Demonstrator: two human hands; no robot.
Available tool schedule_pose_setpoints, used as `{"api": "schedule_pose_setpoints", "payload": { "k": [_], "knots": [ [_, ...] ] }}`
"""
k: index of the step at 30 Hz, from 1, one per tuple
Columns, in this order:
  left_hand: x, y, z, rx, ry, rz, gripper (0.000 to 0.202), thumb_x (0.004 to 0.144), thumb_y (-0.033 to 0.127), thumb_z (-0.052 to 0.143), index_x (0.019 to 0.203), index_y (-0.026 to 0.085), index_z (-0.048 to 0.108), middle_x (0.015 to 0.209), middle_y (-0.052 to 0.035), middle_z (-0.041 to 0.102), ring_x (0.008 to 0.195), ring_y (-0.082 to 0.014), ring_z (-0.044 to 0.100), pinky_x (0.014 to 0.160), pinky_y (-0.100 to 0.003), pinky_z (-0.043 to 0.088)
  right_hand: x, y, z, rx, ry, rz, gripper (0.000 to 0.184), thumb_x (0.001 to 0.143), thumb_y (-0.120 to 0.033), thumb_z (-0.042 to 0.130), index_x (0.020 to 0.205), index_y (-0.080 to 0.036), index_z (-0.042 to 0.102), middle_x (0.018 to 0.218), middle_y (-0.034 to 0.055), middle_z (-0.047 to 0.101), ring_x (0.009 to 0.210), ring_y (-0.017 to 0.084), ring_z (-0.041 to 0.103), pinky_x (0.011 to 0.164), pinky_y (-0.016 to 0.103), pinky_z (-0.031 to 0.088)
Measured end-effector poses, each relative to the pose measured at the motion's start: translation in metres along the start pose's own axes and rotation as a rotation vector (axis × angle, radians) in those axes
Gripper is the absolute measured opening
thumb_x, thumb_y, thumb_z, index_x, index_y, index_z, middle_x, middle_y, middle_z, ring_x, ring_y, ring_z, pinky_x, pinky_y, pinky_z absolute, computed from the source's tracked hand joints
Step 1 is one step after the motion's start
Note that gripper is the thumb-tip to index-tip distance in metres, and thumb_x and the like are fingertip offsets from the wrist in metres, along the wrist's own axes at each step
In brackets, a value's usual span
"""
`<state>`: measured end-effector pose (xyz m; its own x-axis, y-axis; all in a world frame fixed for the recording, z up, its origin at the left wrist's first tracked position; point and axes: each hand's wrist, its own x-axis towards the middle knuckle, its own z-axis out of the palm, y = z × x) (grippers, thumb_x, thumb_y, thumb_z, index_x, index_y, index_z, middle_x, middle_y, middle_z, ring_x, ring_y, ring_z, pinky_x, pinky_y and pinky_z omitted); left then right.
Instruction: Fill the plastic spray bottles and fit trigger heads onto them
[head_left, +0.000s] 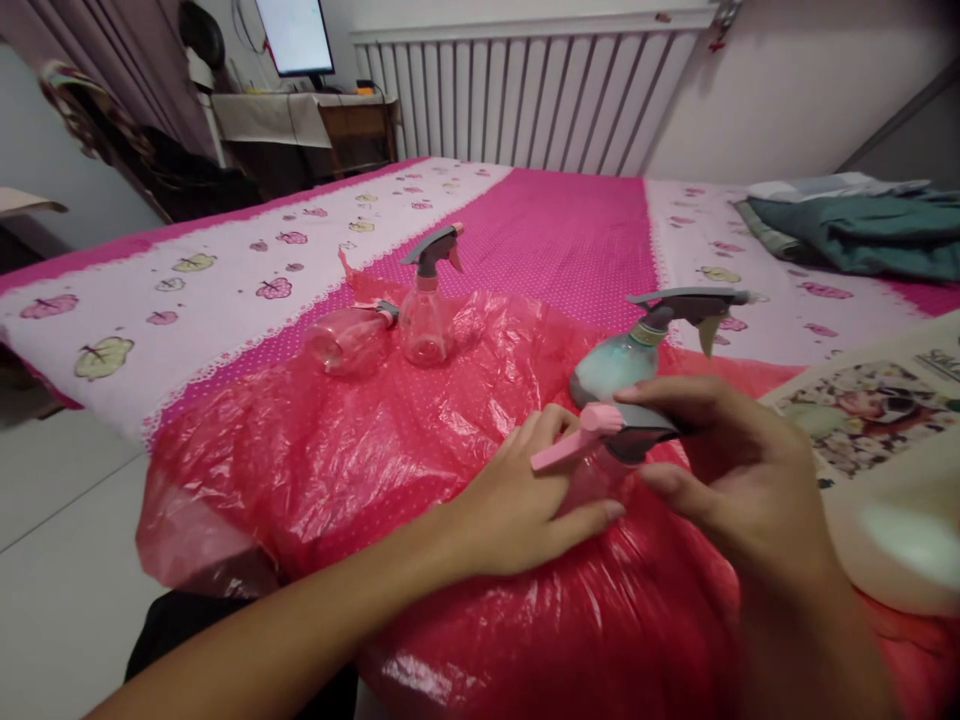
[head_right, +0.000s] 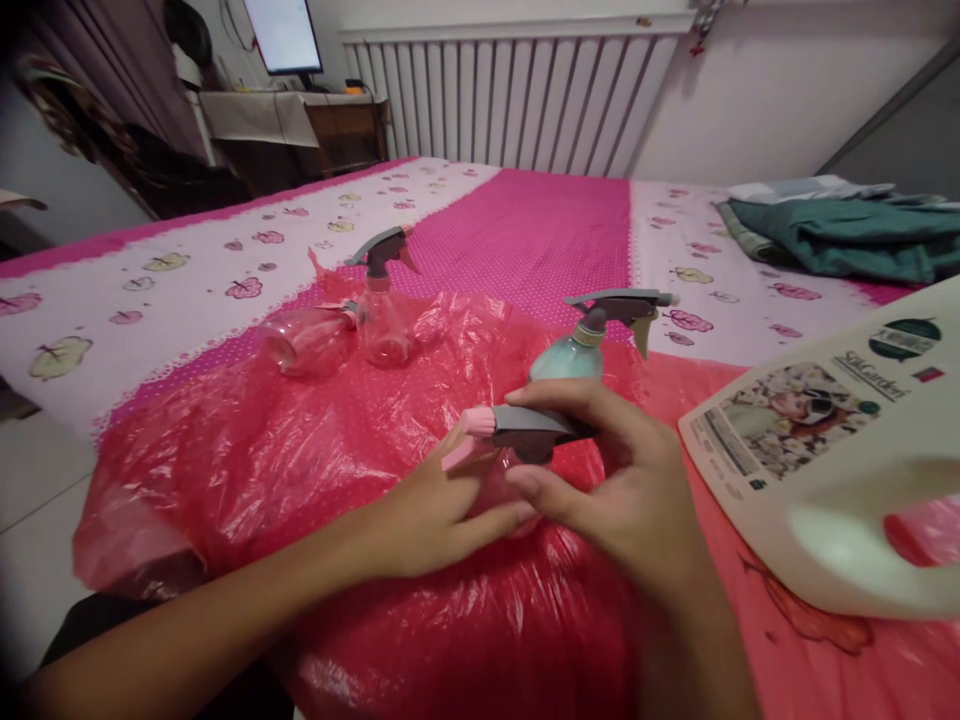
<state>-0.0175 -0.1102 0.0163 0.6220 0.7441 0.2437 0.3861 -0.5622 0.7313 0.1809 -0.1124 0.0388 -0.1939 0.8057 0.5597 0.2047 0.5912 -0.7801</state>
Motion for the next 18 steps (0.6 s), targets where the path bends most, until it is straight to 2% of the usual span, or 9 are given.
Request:
{"api": "schedule_pose_setpoints", "payload": {
  "k": [3, 6, 8, 12, 15, 18],
  "knots": [
    [-0.0013, -0.001, -0.0036, -0.099, 0.018, -0.002, 0.053, 0.099, 0.056, 0.059, 0.141, 0.026, 0.052, 0.135, -0.0107, 0.055, 0.124, -0.0309, 0.055, 0.111, -0.053, 0.048, -0.0013, 0.002, -0.0005, 0.005, 0.062, 0.023, 0.024, 0.092, -0.041, 0.082, 0.113, -0.031, 0.076, 0.102, -0.0017, 0.077, 0.086, 0.015, 0.074, 0.077, 0.021, 0.061],
    [-0.003, -0.003, -0.005, -0.209, 0.048, 0.025, 0.054, 0.101, 0.069, 0.047, 0.13, 0.025, 0.061, 0.129, -0.0096, 0.058, 0.122, -0.029, 0.058, 0.111, -0.05, 0.048, -0.0001, 0.0027, 0.0004, -0.027, 0.113, 0.022, 0.019, 0.094, -0.043, 0.079, 0.108, -0.031, 0.077, 0.098, -0.001, 0.077, 0.083, 0.016, 0.074, 0.073, 0.023, 0.06],
    [-0.0038, -0.0043, -0.0051, -0.251, 0.072, 0.044, 0.062, 0.102, 0.074, 0.036, 0.125, 0.024, 0.064, 0.125, -0.0107, 0.061, 0.12, -0.0287, 0.059, 0.111, -0.049, 0.047, 0.0005, 0.0026, 0.0004, -0.028, 0.12, 0.031, 0.022, 0.096, -0.049, 0.077, 0.106, -0.03, 0.078, 0.096, -0.0002, 0.077, 0.081, 0.017, 0.074, 0.071, 0.025, 0.06],
    [-0.0027, -0.0057, -0.0053, -0.33, 0.087, 0.012, 0.073, 0.103, 0.074, 0.022, 0.126, 0.023, 0.068, 0.125, -0.0125, 0.067, 0.122, -0.0285, 0.062, 0.113, -0.046, 0.047, -0.0007, 0.0035, -0.0013, 0.011, 0.099, 0.073, 0.035, 0.099, -0.061, 0.067, 0.106, -0.029, 0.078, 0.096, 0.0024, 0.076, 0.083, 0.019, 0.074, 0.07, 0.027, 0.06],
    [-0.0012, -0.0065, -0.0059, -0.383, 0.086, -0.009, 0.074, 0.103, 0.074, 0.02, 0.128, 0.024, 0.07, 0.129, -0.0122, 0.069, 0.123, -0.0289, 0.064, 0.112, -0.046, 0.048, -0.0023, 0.0054, -0.0022, 0.109, 0.086, 0.108, 0.037, 0.102, -0.061, 0.062, 0.108, -0.029, 0.079, 0.099, 0.0037, 0.076, 0.085, 0.02, 0.073, 0.067, 0.027, 0.059],
    [-0.0011, -0.0079, -0.0066, -0.364, 0.096, -0.011, 0.072, 0.104, 0.073, 0.021, 0.128, 0.027, 0.071, 0.132, -0.0105, 0.071, 0.123, -0.0294, 0.065, 0.111, -0.047, 0.047, -0.0025, 0.0069, -0.0017, 0.163, 0.073, 0.12, 0.037, 0.104, -0.059, 0.059, 0.109, -0.029, 0.079, 0.101, 0.0036, 0.075, 0.088, 0.02, 0.073, 0.071, 0.027, 0.059]
  ]
}}
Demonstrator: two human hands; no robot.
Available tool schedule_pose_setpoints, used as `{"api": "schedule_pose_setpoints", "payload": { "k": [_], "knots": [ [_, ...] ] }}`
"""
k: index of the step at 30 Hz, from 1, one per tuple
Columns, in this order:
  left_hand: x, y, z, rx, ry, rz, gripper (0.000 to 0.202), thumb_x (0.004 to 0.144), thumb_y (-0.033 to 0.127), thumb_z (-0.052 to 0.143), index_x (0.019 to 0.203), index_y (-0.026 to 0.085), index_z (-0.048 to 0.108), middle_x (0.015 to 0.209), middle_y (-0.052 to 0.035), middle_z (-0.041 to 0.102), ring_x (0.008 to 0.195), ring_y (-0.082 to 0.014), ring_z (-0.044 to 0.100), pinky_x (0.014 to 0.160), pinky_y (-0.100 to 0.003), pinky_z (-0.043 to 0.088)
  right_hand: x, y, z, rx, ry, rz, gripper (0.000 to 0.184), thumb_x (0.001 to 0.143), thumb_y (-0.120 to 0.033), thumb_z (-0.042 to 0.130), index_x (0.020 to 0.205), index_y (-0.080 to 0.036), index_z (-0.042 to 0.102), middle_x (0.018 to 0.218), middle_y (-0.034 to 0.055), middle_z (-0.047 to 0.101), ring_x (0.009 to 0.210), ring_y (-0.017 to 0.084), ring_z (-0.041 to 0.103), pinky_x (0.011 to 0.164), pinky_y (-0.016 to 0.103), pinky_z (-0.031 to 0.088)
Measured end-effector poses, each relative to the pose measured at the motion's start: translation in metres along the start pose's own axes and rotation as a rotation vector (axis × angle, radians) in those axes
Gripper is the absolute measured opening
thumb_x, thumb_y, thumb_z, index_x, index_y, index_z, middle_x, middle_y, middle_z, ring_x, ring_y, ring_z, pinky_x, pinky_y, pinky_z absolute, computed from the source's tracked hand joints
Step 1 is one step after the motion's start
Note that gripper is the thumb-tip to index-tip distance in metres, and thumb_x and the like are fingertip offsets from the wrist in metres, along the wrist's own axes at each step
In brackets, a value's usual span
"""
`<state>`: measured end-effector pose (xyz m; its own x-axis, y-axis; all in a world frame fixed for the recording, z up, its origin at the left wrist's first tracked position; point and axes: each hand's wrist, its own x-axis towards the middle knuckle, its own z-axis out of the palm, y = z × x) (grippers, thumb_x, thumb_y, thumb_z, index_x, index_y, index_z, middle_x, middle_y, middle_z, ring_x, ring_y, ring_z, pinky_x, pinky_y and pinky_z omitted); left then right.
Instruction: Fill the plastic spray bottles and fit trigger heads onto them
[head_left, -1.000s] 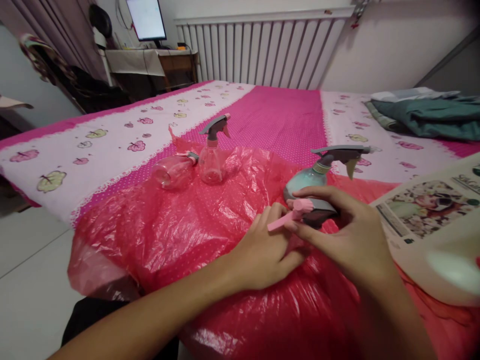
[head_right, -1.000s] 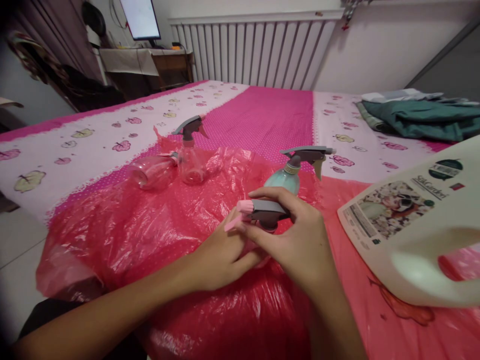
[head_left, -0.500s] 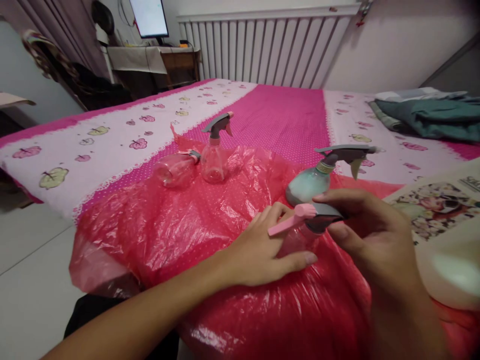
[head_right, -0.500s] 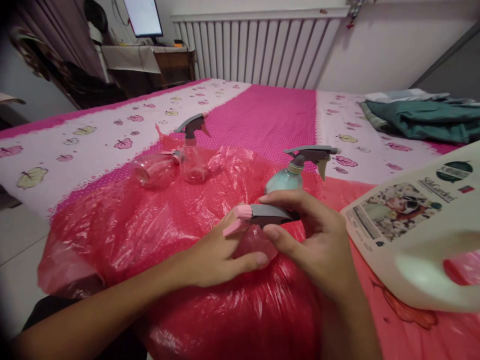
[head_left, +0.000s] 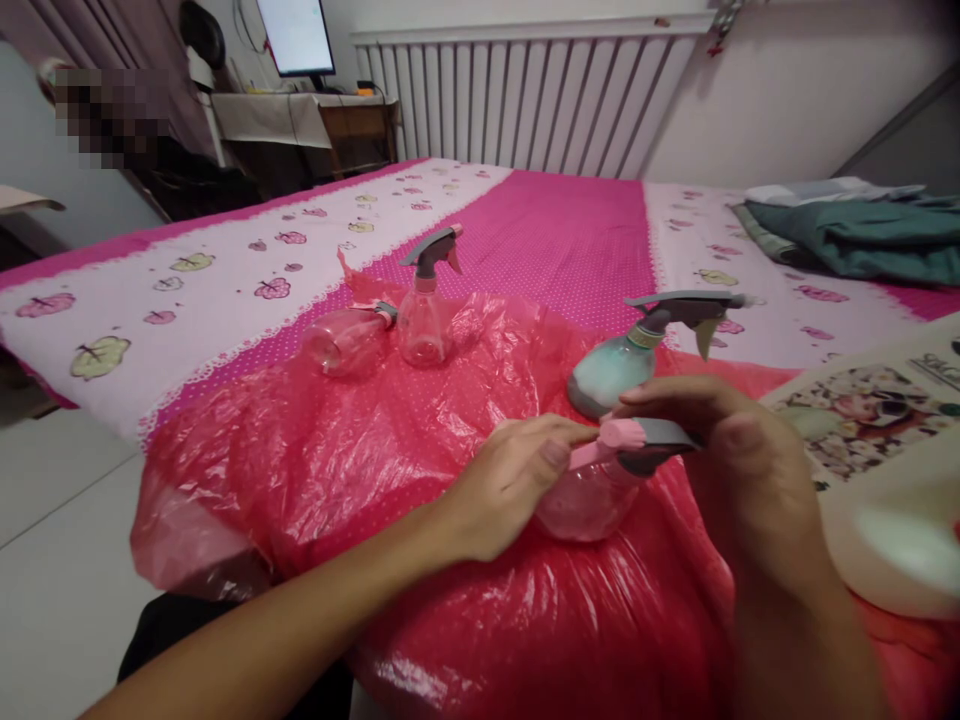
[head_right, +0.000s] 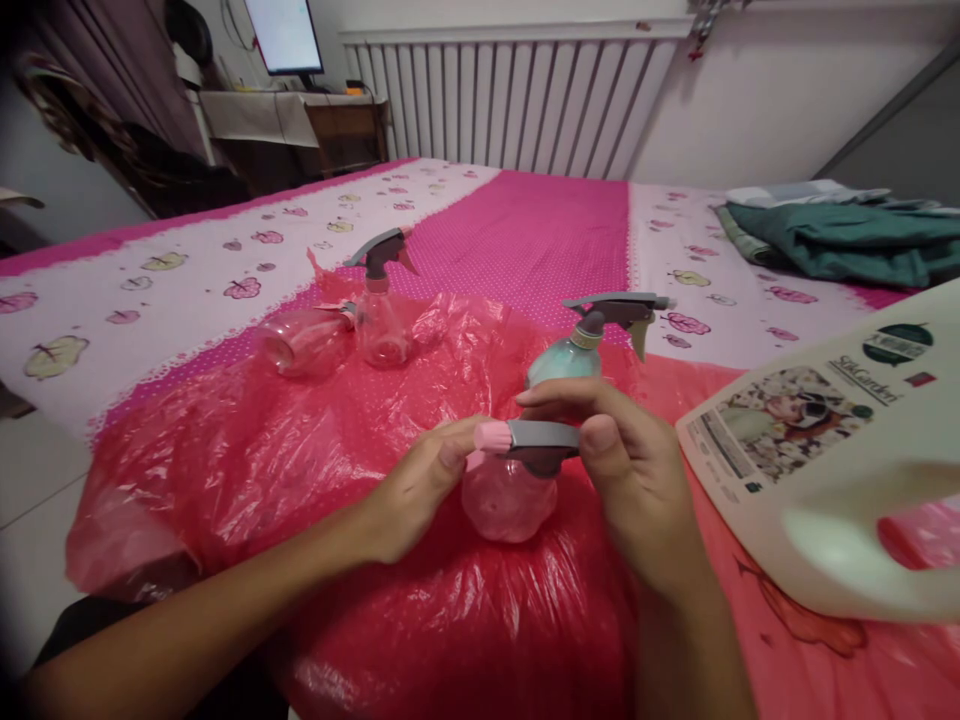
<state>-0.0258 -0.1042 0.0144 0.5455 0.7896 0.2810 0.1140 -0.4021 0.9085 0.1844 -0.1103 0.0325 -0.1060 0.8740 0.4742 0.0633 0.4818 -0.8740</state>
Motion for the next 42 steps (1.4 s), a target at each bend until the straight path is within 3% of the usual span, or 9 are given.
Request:
{"api": "schedule_pose_setpoints", "payload": {
  "k": [5, 12, 17, 28, 35, 39, 42],
  "knots": [
    [-0.001, 0.0, -0.001, 0.087, 0.045, 0.009, 0.068, 0.106, 0.07, 0.024, 0.132, 0.027, 0.069, 0.13, -0.0089, 0.073, 0.12, -0.0294, 0.066, 0.108, -0.048, 0.046, 0.002, 0.001, 0.002, -0.022, -0.057, -0.041, 0.035, 0.108, -0.055, 0.054, 0.112, -0.029, 0.079, 0.102, 0.002, 0.076, 0.088, 0.019, 0.072, 0.075, 0.026, 0.057],
    [0.002, 0.003, -0.001, 0.064, 0.052, -0.006, 0.067, 0.105, 0.072, 0.024, 0.132, 0.028, 0.065, 0.125, -0.0071, 0.074, 0.114, -0.0282, 0.068, 0.108, -0.047, 0.046, 0.006, -0.006, 0.005, -0.106, -0.096, -0.043, 0.035, 0.103, -0.058, 0.062, 0.105, -0.026, 0.077, 0.092, 0.0017, 0.076, 0.078, 0.017, 0.072, 0.067, 0.023, 0.059],
    [0.003, 0.002, 0.0, -0.002, 0.042, -0.003, 0.063, 0.107, 0.069, 0.025, 0.134, 0.028, 0.064, 0.129, -0.0069, 0.073, 0.118, -0.0283, 0.067, 0.113, -0.05, 0.044, 0.008, -0.008, 0.005, -0.19, -0.103, -0.07, 0.022, 0.098, -0.046, 0.072, 0.104, -0.025, 0.075, 0.093, 0.0007, 0.077, 0.082, 0.017, 0.074, 0.076, 0.024, 0.062],
    [0.002, -0.004, 0.0, -0.068, 0.062, 0.008, 0.058, 0.106, 0.068, 0.028, 0.129, 0.031, 0.068, 0.126, -0.0056, 0.074, 0.119, -0.0291, 0.068, 0.111, -0.049, 0.049, 0.007, -0.01, 0.006, -0.2, -0.111, -0.054, 0.009, 0.097, -0.035, 0.073, 0.104, -0.031, 0.076, 0.096, -0.0044, 0.077, 0.085, 0.013, 0.074, 0.077, 0.02, 0.059],
    [0.002, -0.011, 0.001, -0.056, 0.051, 0.005, 0.069, 0.101, 0.077, 0.031, 0.138, 0.026, 0.059, 0.134, -0.012, 0.069, 0.124, -0.0311, 0.064, 0.114, -0.053, 0.045, 0.007, -0.009, 0.006, -0.212, -0.067, -0.043, 0.012, 0.095, -0.037, 0.076, 0.103, -0.029, 0.075, 0.091, -0.0035, 0.076, 0.08, 0.015, 0.074, 0.072, 0.022, 0.06],
    [0.002, -0.01, 0.003, -0.04, 0.068, -0.022, 0.069, 0.101, 0.077, 0.028, 0.135, 0.026, 0.06, 0.132, -0.0111, 0.069, 0.123, -0.0299, 0.064, 0.114, -0.052, 0.045, 0.008, -0.007, 0.005, -0.198, -0.115, -0.019, 0.031, 0.082, -0.031, 0.089, 0.109, -0.03, 0.075, 0.094, -0.0047, 0.076, 0.08, 0.014, 0.074, 0.073, 0.02, 0.061],
    [0.003, -0.01, 0.004, -0.067, 0.084, -0.028, 0.063, 0.103, 0.074, 0.031, 0.134, 0.027, 0.059, 0.136, -0.0104, 0.068, 0.125, -0.0285, 0.064, 0.116, -0.049, 0.045, 0.008, -0.005, 0.004, -0.204, -0.139, -0.025, 0.035, 0.08, -0.027, 0.09, 0.112, -0.03, 0.074, 0.094, -0.0055, 0.075, 0.081, 0.013, 0.073, 0.075, 0.018, 0.061]
  ]
}}
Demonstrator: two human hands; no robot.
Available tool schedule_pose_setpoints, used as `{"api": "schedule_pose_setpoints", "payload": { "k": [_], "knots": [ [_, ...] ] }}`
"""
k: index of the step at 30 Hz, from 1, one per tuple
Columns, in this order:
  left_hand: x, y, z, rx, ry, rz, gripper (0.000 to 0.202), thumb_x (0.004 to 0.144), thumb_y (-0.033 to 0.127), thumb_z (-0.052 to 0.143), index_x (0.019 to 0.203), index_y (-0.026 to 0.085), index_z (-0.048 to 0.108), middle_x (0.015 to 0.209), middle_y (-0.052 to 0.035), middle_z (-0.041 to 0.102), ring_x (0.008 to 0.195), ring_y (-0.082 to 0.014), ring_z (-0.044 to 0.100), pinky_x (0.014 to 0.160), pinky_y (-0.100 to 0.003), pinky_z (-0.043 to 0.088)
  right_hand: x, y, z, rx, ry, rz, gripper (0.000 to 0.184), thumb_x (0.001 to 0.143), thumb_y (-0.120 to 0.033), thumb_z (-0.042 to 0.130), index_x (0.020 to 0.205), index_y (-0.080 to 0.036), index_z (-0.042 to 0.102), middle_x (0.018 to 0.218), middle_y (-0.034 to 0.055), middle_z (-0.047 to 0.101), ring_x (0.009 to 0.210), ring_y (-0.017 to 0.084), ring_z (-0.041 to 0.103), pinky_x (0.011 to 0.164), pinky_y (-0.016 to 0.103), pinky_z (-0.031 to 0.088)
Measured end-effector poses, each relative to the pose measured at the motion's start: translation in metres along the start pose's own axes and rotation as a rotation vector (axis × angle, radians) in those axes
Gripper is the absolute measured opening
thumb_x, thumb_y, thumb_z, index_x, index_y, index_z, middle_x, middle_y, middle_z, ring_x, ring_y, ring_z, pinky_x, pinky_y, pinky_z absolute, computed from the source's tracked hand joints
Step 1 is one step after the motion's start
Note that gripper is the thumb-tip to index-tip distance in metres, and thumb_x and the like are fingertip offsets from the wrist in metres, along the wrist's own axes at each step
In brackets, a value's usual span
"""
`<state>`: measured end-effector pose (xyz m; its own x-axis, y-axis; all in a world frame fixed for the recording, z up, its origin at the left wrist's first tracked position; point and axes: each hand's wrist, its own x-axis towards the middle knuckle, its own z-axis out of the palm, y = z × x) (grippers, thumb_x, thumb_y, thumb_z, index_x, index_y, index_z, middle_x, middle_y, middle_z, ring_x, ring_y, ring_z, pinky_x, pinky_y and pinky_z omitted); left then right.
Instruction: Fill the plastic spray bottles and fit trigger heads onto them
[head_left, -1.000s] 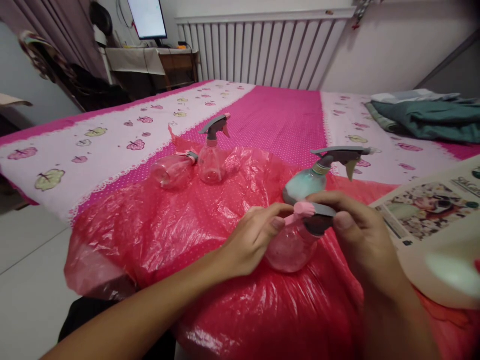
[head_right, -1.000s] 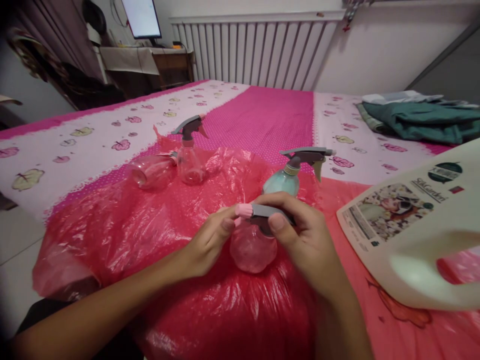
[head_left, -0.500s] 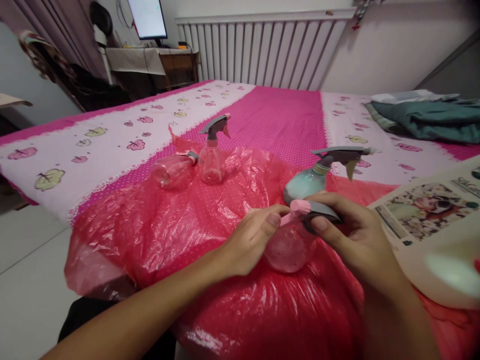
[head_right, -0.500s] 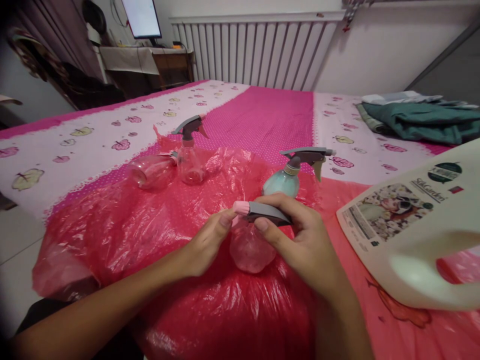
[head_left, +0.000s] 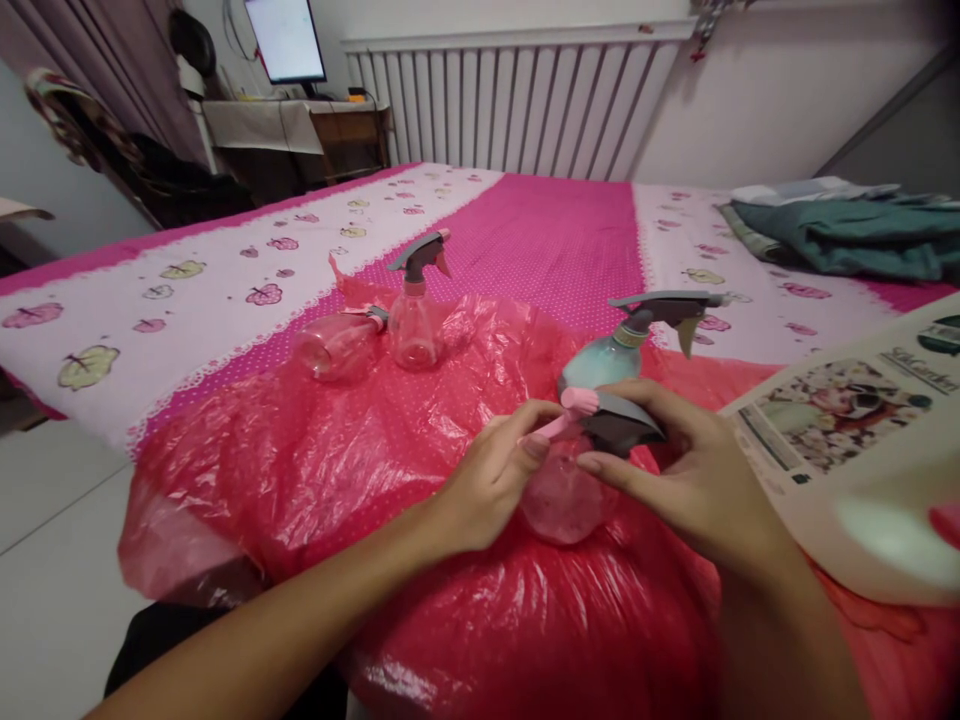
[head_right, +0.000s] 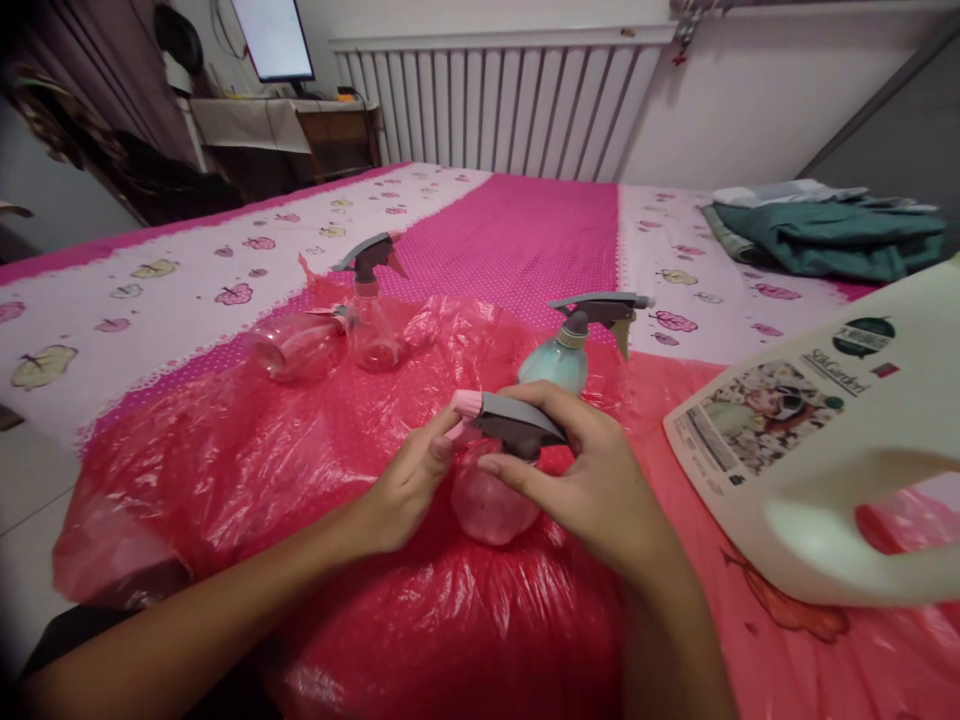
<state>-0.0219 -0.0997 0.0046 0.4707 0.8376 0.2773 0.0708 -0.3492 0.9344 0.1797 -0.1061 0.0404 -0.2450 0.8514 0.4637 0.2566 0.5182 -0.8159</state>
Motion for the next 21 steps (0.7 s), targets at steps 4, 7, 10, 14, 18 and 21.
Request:
{"api": "schedule_pose_setpoints", "payload": {
  "k": [4, 7, 10, 14, 18, 21],
  "knots": [
    [0.0012, -0.0017, 0.0014, -0.058, 0.032, -0.002, 0.057, 0.103, 0.072, 0.037, 0.131, 0.028, 0.06, 0.134, -0.0091, 0.069, 0.125, -0.0273, 0.065, 0.117, -0.048, 0.045, -0.0006, 0.0013, -0.0013, -0.017, -0.018, 0.008, 0.035, 0.084, -0.024, 0.087, 0.115, -0.03, 0.072, 0.096, -0.0052, 0.075, 0.083, 0.012, 0.073, 0.077, 0.018, 0.061],
    [0.002, -0.0021, 0.0024, -0.086, 0.029, -0.004, 0.056, 0.103, 0.072, 0.039, 0.129, 0.027, 0.06, 0.133, -0.0097, 0.069, 0.123, -0.0268, 0.065, 0.116, -0.048, 0.045, -0.0011, 0.0003, -0.0013, -0.01, -0.014, 0.009, 0.037, 0.084, -0.022, 0.085, 0.117, -0.03, 0.069, 0.1, -0.0041, 0.075, 0.083, 0.012, 0.074, 0.076, 0.018, 0.061],
    [0.0025, -0.002, 0.0033, -0.103, 0.018, -0.013, 0.057, 0.103, 0.072, 0.039, 0.129, 0.026, 0.059, 0.133, -0.0104, 0.068, 0.123, -0.0267, 0.064, 0.115, -0.048, 0.046, -0.0009, -0.0019, -0.0005, 0.028, -0.008, 0.011, 0.042, 0.085, -0.019, 0.082, 0.121, -0.03, 0.064, 0.108, -0.0036, 0.074, 0.088, 0.012, 0.074, 0.076, 0.017, 0.061],
    [0.0031, -0.0016, 0.004, -0.138, 0.024, -0.029, 0.056, 0.103, 0.072, 0.039, 0.127, 0.025, 0.059, 0.131, -0.0102, 0.067, 0.122, -0.0268, 0.064, 0.114, -0.048, 0.046, -0.0006, -0.0032, 0.0011, 0.01, -0.03, -0.021, 0.041, 0.088, -0.015, 0.077, 0.123, -0.032, 0.062, 0.108, -0.0042, 0.072, 0.088, 0.01, 0.073, 0.075, 0.015, 0.059],
    [0.0036, -0.002, 0.0055, -0.188, 0.032, -0.05, 0.053, 0.102, 0.071, 0.043, 0.125, 0.026, 0.059, 0.132, -0.0096, 0.066, 0.125, -0.0282, 0.061, 0.117, -0.05, 0.042, -0.0015, -0.0008, 0.0015, -0.001, -0.024, -0.036, 0.042, 0.089, -0.013, 0.075, 0.124, -0.031, 0.061, 0.108, -0.0039, 0.071, 0.089, 0.01, 0.073, 0.076, 0.015, 0.06],
    [0.0038, -0.0034, 0.0076, -0.239, 0.046, -0.059, 0.057, 0.101, 0.074, 0.042, 0.124, 0.025, 0.059, 0.131, -0.0104, 0.066, 0.126, -0.031, 0.06, 0.119, -0.053, 0.04, -0.0022, 0.0015, 0.0011, 0.005, -0.021, -0.043, 0.042, 0.089, -0.016, 0.076, 0.125, -0.032, 0.061, 0.111, -0.004, 0.071, 0.092, 0.009, 0.073, 0.077, 0.014, 0.059]
  ]
}}
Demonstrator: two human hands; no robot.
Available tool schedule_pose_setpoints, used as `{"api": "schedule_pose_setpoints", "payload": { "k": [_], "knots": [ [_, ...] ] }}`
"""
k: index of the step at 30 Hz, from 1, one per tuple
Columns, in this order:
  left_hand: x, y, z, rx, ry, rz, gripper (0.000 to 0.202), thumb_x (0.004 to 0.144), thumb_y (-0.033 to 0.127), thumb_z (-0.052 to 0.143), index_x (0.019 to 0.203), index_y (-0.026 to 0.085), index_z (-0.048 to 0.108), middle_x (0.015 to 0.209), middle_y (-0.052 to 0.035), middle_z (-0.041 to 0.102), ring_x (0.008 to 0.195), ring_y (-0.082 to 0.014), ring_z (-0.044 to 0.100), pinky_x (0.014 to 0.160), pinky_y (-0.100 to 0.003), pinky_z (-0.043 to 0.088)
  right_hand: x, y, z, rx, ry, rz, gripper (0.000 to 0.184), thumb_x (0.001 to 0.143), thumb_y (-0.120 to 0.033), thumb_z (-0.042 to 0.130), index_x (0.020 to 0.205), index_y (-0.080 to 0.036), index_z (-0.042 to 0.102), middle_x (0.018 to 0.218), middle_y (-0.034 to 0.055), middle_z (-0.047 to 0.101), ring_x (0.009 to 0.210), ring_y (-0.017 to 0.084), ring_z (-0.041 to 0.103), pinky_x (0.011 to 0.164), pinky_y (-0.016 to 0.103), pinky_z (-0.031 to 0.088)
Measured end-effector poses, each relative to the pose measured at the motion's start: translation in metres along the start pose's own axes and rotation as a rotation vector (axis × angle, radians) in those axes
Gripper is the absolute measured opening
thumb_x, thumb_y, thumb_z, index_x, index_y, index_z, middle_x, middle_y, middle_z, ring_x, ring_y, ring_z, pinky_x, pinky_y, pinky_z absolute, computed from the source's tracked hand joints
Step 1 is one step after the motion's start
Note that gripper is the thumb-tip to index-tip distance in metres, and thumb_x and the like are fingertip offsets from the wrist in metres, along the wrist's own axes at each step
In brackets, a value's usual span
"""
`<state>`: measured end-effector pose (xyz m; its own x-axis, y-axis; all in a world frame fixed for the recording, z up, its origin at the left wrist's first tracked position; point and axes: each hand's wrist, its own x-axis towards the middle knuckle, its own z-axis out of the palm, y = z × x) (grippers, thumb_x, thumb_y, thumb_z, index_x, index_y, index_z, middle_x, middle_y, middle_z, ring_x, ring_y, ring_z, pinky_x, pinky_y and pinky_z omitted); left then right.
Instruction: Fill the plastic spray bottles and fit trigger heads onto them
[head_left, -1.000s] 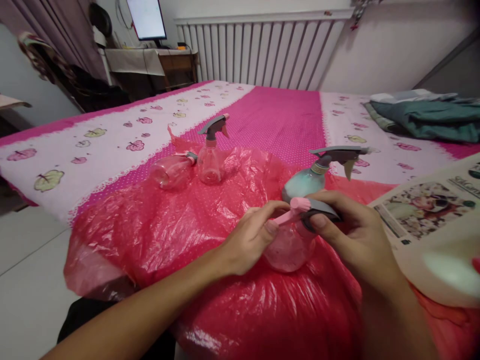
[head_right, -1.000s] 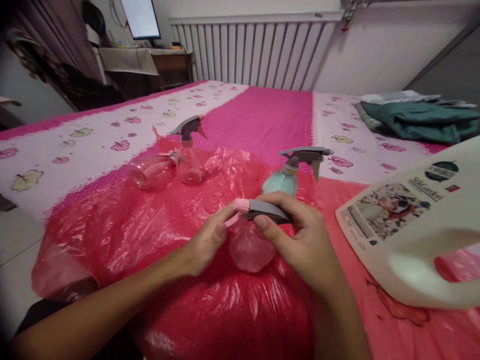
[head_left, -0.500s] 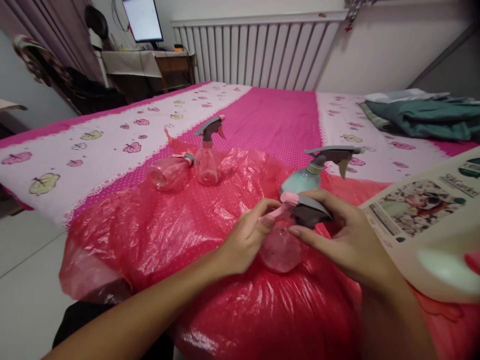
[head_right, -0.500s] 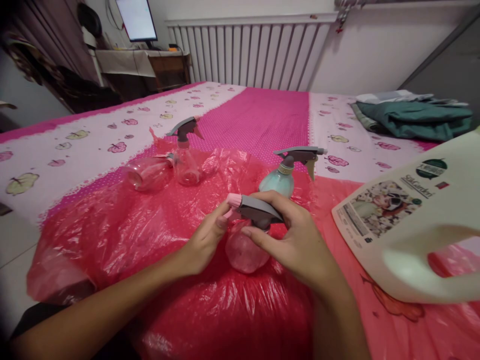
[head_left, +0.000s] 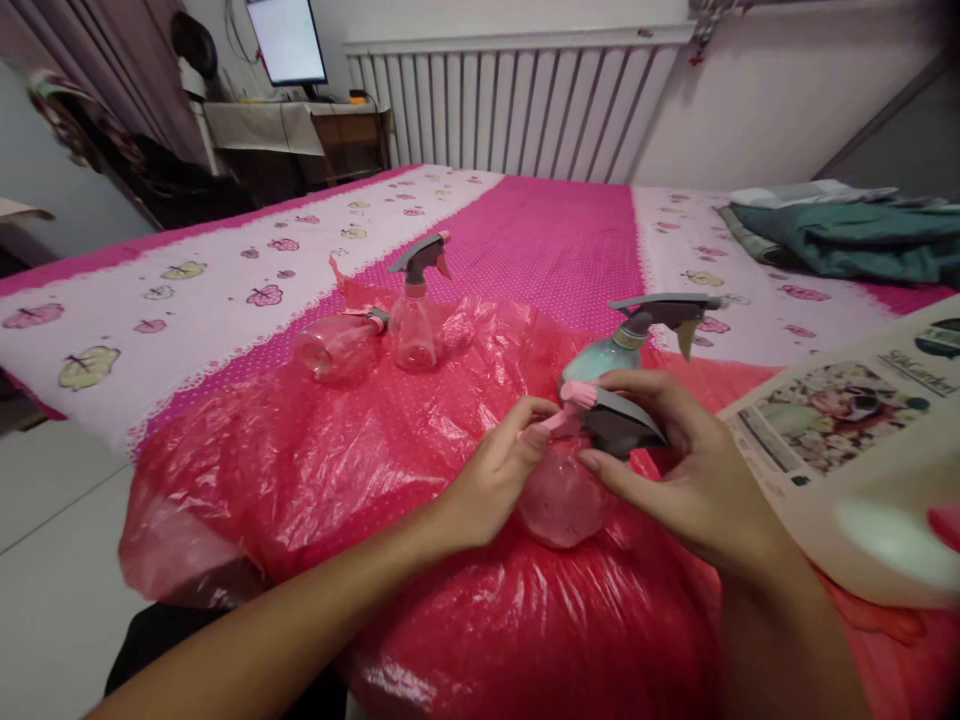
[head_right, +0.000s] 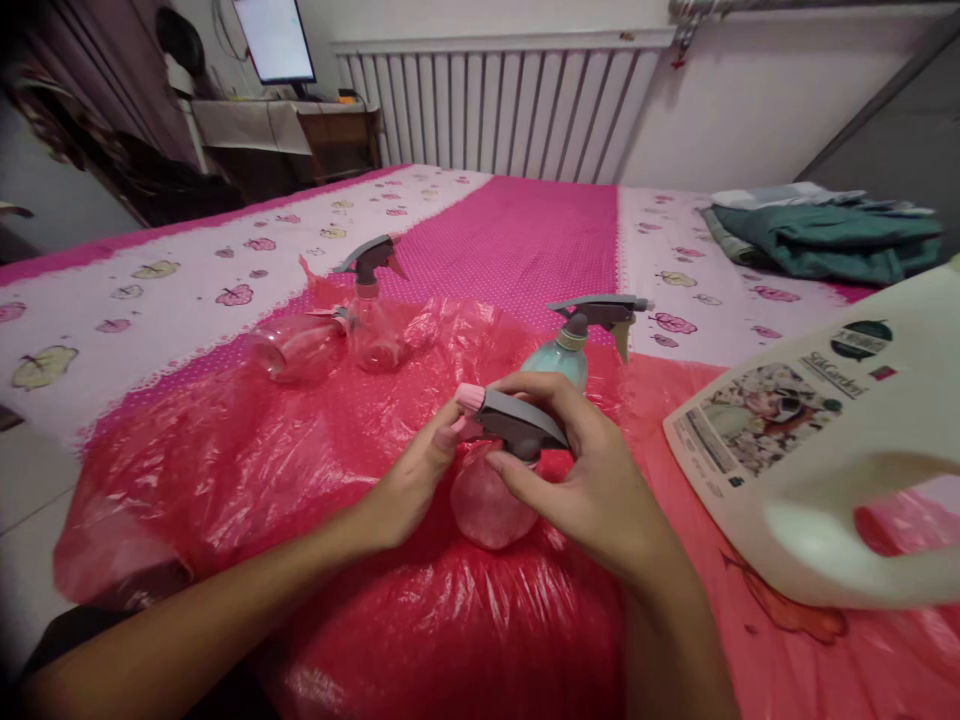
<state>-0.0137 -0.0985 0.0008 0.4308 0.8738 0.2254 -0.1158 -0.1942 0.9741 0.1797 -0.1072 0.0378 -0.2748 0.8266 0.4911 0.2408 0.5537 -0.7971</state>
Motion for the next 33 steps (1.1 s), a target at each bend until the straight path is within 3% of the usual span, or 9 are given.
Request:
{"api": "schedule_pose_setpoints", "payload": {
  "k": [4, 8, 12, 15, 18, 24, 29, 33],
  "knots": [
    [-0.001, -0.003, 0.0, -0.009, -0.003, 0.008, 0.061, 0.099, 0.078, 0.04, 0.126, 0.026, 0.058, 0.133, -0.0108, 0.064, 0.129, -0.0323, 0.058, 0.118, -0.054, 0.04, 0.0, 0.001, 0.0, -0.032, 0.021, -0.015, 0.037, 0.091, -0.019, 0.077, 0.123, -0.031, 0.062, 0.107, -0.0049, 0.072, 0.091, 0.008, 0.073, 0.08, 0.013, 0.058],
    [-0.005, -0.005, -0.002, 0.125, -0.039, 0.074, 0.057, 0.1, 0.074, 0.046, 0.133, 0.028, 0.053, 0.138, -0.0118, 0.062, 0.13, -0.032, 0.058, 0.113, -0.053, 0.046, 0.0, 0.001, 0.001, -0.061, 0.081, -0.027, 0.031, 0.093, -0.02, 0.075, 0.12, -0.03, 0.064, 0.107, -0.0052, 0.073, 0.092, 0.007, 0.074, 0.084, 0.011, 0.057],
    [-0.008, -0.001, -0.008, 0.35, 0.139, 0.228, 0.046, 0.105, 0.057, 0.053, 0.14, 0.029, 0.044, 0.137, -0.0106, 0.06, 0.128, -0.0281, 0.058, 0.111, -0.05, 0.046, 0.0, 0.0, 0.0, -0.036, 0.117, -0.027, 0.03, 0.094, -0.02, 0.073, 0.121, -0.03, 0.064, 0.11, -0.0046, 0.073, 0.096, 0.007, 0.073, 0.086, 0.012, 0.057],
    [-0.008, 0.007, -0.011, 0.518, 0.245, 0.342, 0.025, 0.107, 0.04, 0.055, 0.127, 0.026, 0.052, 0.118, -0.0056, 0.064, 0.109, -0.0218, 0.062, 0.099, -0.041, 0.049, 0.001, 0.0, -0.002, -0.019, 0.104, -0.019, 0.026, 0.097, -0.022, 0.072, 0.12, -0.03, 0.065, 0.112, -0.0044, 0.073, 0.099, 0.008, 0.073, 0.089, 0.014, 0.057],
    [-0.007, 0.015, -0.011, 0.641, 0.231, 0.41, 0.011, 0.108, 0.032, 0.053, 0.107, 0.023, 0.059, 0.1, -0.0018, 0.064, 0.092, -0.0181, 0.059, 0.084, -0.034, 0.047, 0.001, 0.001, -0.003, 0.007, 0.099, -0.021, 0.022, 0.099, -0.027, 0.071, 0.12, -0.031, 0.066, 0.111, -0.0039, 0.073, 0.099, 0.009, 0.073, 0.088, 0.015, 0.057],
    [-0.003, 0.015, -0.01, 0.684, 0.275, 0.385, 0.015, 0.108, 0.032, 0.054, 0.105, 0.022, 0.064, 0.099, -0.0026, 0.067, 0.092, -0.0195, 0.06, 0.082, -0.035, 0.046, -0.002, 0.013, -0.007, 0.083, 0.109, 0.013, 0.028, 0.097, -0.045, 0.075, 0.12, -0.032, 0.068, 0.111, -0.0006, 0.073, 0.102, 0.014, 0.072, 0.087, 0.018, 0.058],
    [0.001, 0.015, -0.014, 0.679, 0.241, 0.335, 0.018, 0.108, 0.032, 0.054, 0.105, 0.021, 0.067, 0.102, -0.0046, 0.068, 0.097, -0.022, 0.062, 0.086, -0.038, 0.048, -0.001, 0.018, -0.008, 0.033, 0.092, 0.059, 0.036, 0.089, -0.041, 0.084, 0.118, -0.029, 0.066, 0.111, 0.0018, 0.076, 0.098, 0.019, 0.075, 0.084, 0.027, 0.062],
    [0.006, 0.017, -0.02, 0.677, 0.229, 0.322, 0.017, 0.106, 0.032, 0.057, 0.105, 0.021, 0.07, 0.101, -0.0049, 0.068, 0.097, -0.0233, 0.063, 0.087, -0.039, 0.048, 0.011, 0.005, -0.011, -0.08, -0.028, 0.159, 0.038, 0.092, -0.042, 0.08, 0.124, -0.025, 0.067, 0.116, 0.0059, 0.075, 0.105, 0.023, 0.075, 0.093, 0.035, 0.063]
  ]
}}
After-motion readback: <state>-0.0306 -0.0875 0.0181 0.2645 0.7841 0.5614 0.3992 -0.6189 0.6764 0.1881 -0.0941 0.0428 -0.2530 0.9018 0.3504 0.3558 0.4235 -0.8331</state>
